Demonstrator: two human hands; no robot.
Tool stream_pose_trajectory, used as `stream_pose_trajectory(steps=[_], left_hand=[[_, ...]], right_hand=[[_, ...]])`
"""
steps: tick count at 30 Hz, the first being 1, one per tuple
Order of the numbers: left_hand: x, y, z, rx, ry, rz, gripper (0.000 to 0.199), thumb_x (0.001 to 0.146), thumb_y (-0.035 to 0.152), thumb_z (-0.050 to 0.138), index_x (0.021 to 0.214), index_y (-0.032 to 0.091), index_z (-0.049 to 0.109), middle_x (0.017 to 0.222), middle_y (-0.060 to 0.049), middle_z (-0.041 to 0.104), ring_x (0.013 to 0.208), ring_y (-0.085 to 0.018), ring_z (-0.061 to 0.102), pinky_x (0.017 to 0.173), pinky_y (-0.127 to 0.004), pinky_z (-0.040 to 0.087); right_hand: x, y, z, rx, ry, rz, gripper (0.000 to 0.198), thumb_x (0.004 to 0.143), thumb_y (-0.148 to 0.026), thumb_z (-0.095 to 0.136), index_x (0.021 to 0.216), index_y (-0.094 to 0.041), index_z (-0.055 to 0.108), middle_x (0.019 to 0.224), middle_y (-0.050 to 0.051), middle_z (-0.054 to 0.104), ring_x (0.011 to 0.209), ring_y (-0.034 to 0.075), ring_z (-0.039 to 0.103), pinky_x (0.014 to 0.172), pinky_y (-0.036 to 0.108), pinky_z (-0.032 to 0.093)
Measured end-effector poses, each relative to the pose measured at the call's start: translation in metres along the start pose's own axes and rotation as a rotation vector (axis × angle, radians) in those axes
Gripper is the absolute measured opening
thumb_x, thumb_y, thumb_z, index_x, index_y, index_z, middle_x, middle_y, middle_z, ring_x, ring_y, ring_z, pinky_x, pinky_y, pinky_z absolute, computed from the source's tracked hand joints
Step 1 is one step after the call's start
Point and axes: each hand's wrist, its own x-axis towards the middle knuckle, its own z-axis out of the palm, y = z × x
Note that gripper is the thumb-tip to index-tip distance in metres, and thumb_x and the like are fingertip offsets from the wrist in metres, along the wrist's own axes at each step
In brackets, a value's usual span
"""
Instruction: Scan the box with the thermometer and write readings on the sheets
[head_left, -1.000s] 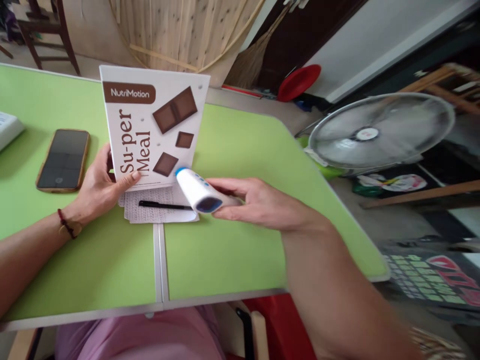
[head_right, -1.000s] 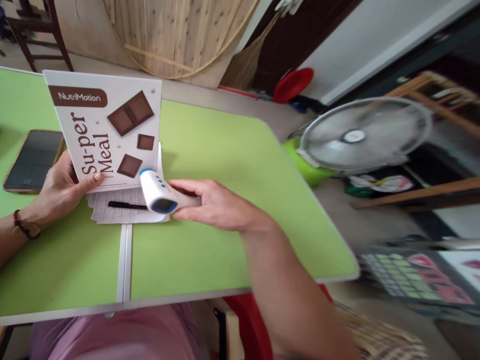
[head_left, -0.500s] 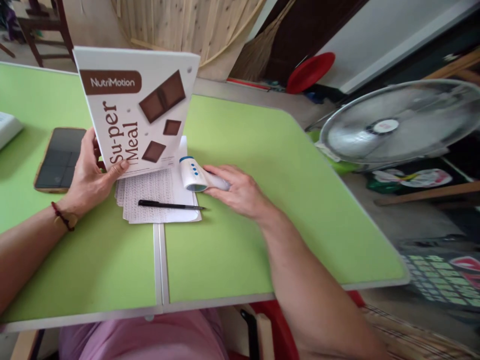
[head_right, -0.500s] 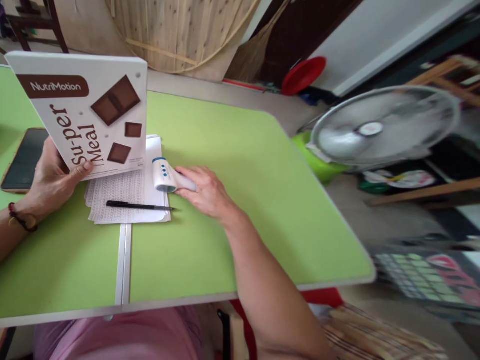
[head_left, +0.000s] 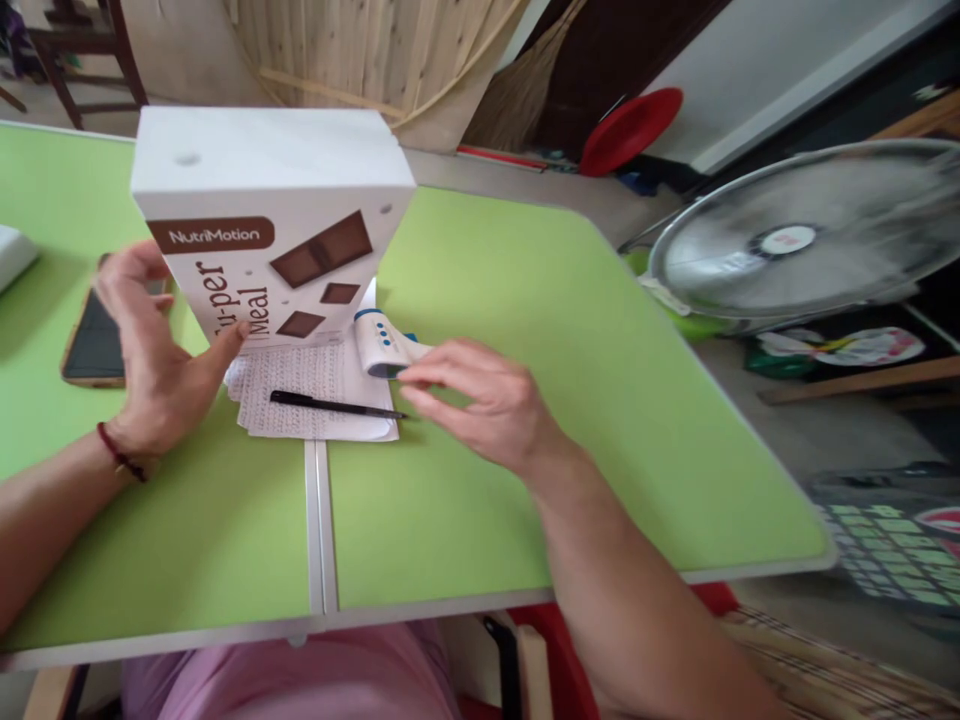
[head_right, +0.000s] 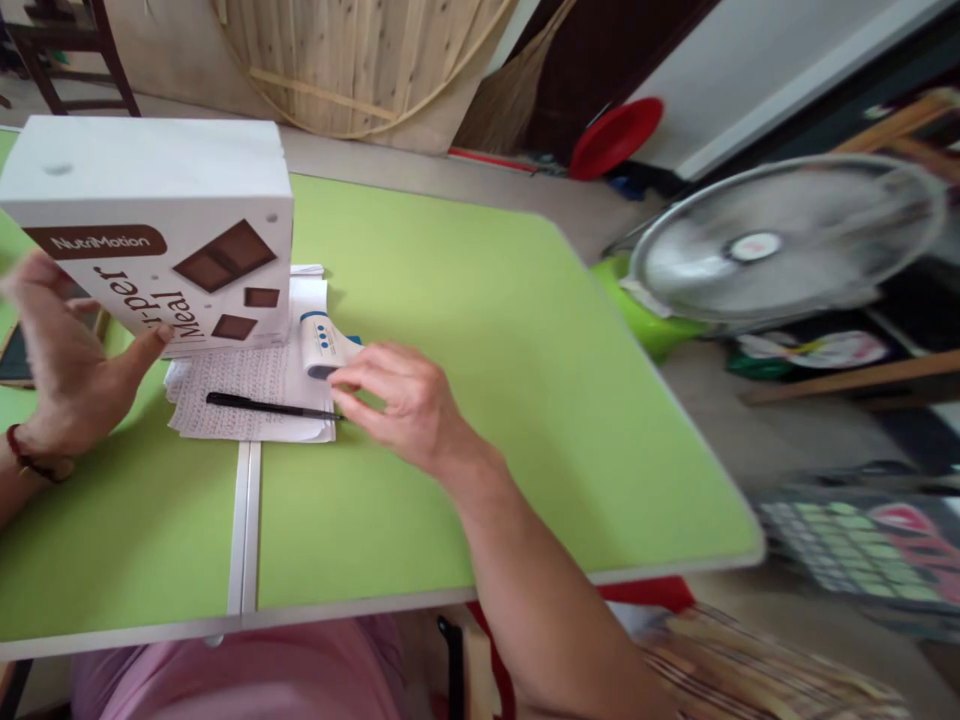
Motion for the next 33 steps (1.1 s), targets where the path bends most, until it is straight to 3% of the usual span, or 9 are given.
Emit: stream_pose_trajectory(steps=[2, 3, 5, 9, 13, 18, 20, 28, 33], left_hand=[[-0.004, 0.017, -0.007, 0.179, 0.180, 0.062, 0.066, 0.082, 0.049, 0.075, 0.128, 0.024, 0.035, 0.126, -0.009, 0.041, 0.119, -0.030, 0.045, 0.091, -0.051, 0.050], [-0.005, 0.026, -0.009, 0.228, 0.179, 0.132, 0.059, 0.080, 0.051, 0.076, 0.120, 0.025, 0.041, 0.118, -0.006, 0.047, 0.115, -0.030, 0.049, 0.094, -0.054, 0.048], [-0.007, 0.038, -0.010, 0.192, 0.049, 0.330, 0.035, 0.087, 0.043, 0.071, 0.106, 0.024, 0.048, 0.104, -0.005, 0.055, 0.100, -0.024, 0.058, 0.087, -0.047, 0.051], [-0.007, 0.040, -0.003, 0.056, -0.435, 0.709, 0.010, 0.099, 0.028, 0.055, 0.096, 0.019, 0.058, 0.095, -0.007, 0.064, 0.083, -0.020, 0.062, 0.074, -0.036, 0.050], [-0.010, 0.029, 0.007, 0.103, -0.636, 0.707, 0.028, 0.105, 0.027, 0.041, 0.101, 0.017, 0.066, 0.081, -0.005, 0.062, 0.064, -0.017, 0.056, 0.062, -0.032, 0.045], [-0.016, 0.031, 0.012, 0.113, -0.601, 0.677, 0.027, 0.104, 0.020, 0.041, 0.106, 0.018, 0.067, 0.075, -0.003, 0.060, 0.059, -0.016, 0.053, 0.055, -0.030, 0.041], [-0.018, 0.034, 0.013, 0.124, -0.590, 0.683, 0.026, 0.103, 0.017, 0.040, 0.106, 0.018, 0.067, 0.072, -0.002, 0.059, 0.056, -0.016, 0.052, 0.054, -0.029, 0.041], [-0.022, 0.037, 0.015, 0.143, -0.610, 0.753, 0.027, 0.100, 0.011, 0.038, 0.112, 0.012, 0.062, 0.077, -0.004, 0.063, 0.061, -0.016, 0.058, 0.056, -0.030, 0.045], [-0.024, 0.038, 0.017, 0.160, -0.586, 0.751, 0.023, 0.098, 0.011, 0.043, 0.109, 0.013, 0.063, 0.076, -0.003, 0.063, 0.060, -0.016, 0.057, 0.055, -0.031, 0.046]], right_hand=[[-0.001, -0.007, 0.005, -0.001, -0.095, -0.044, 0.016, 0.093, -0.031, 0.063, 0.089, -0.022, 0.075, 0.080, 0.006, 0.071, 0.073, 0.020, 0.065, 0.069, 0.036, 0.051], [-0.002, -0.009, 0.008, -0.037, -0.133, -0.054, 0.019, 0.093, -0.035, 0.064, 0.088, -0.021, 0.075, 0.079, 0.006, 0.071, 0.072, 0.020, 0.064, 0.068, 0.035, 0.049], [-0.003, -0.011, 0.013, -0.111, -0.180, -0.068, 0.023, 0.094, -0.038, 0.062, 0.088, -0.020, 0.075, 0.077, 0.007, 0.070, 0.070, 0.019, 0.062, 0.065, 0.033, 0.045], [-0.003, -0.011, 0.012, -0.168, -0.211, -0.081, 0.022, 0.095, -0.026, 0.056, 0.080, -0.018, 0.070, 0.070, 0.006, 0.067, 0.065, 0.018, 0.059, 0.061, 0.031, 0.040], [-0.002, -0.007, 0.000, -0.010, -0.159, 0.077, 0.013, 0.087, -0.024, 0.059, 0.075, -0.020, 0.063, 0.061, 0.000, 0.061, 0.054, 0.013, 0.052, 0.053, 0.029, 0.039], [0.003, -0.033, -0.005, 0.417, 0.237, 0.372, 0.007, 0.079, -0.026, 0.065, 0.078, -0.024, 0.059, 0.066, -0.001, 0.063, 0.058, 0.015, 0.059, 0.055, 0.030, 0.050], [0.006, -0.051, 0.000, 0.576, 0.292, 0.399, 0.008, 0.079, -0.024, 0.066, 0.079, -0.024, 0.058, 0.067, -0.001, 0.064, 0.061, 0.015, 0.061, 0.058, 0.031, 0.053], [0.004, -0.068, 0.031, 0.751, -0.002, 0.509, 0.007, 0.081, -0.026, 0.061, 0.083, -0.020, 0.058, 0.067, -0.003, 0.060, 0.054, 0.009, 0.053, 0.048, 0.021, 0.044], [-0.006, -0.060, 0.036, 0.646, 0.027, 0.510, 0.008, 0.077, -0.023, 0.061, 0.075, -0.021, 0.054, 0.056, -0.006, 0.053, 0.045, 0.007, 0.044, 0.042, 0.021, 0.036]])
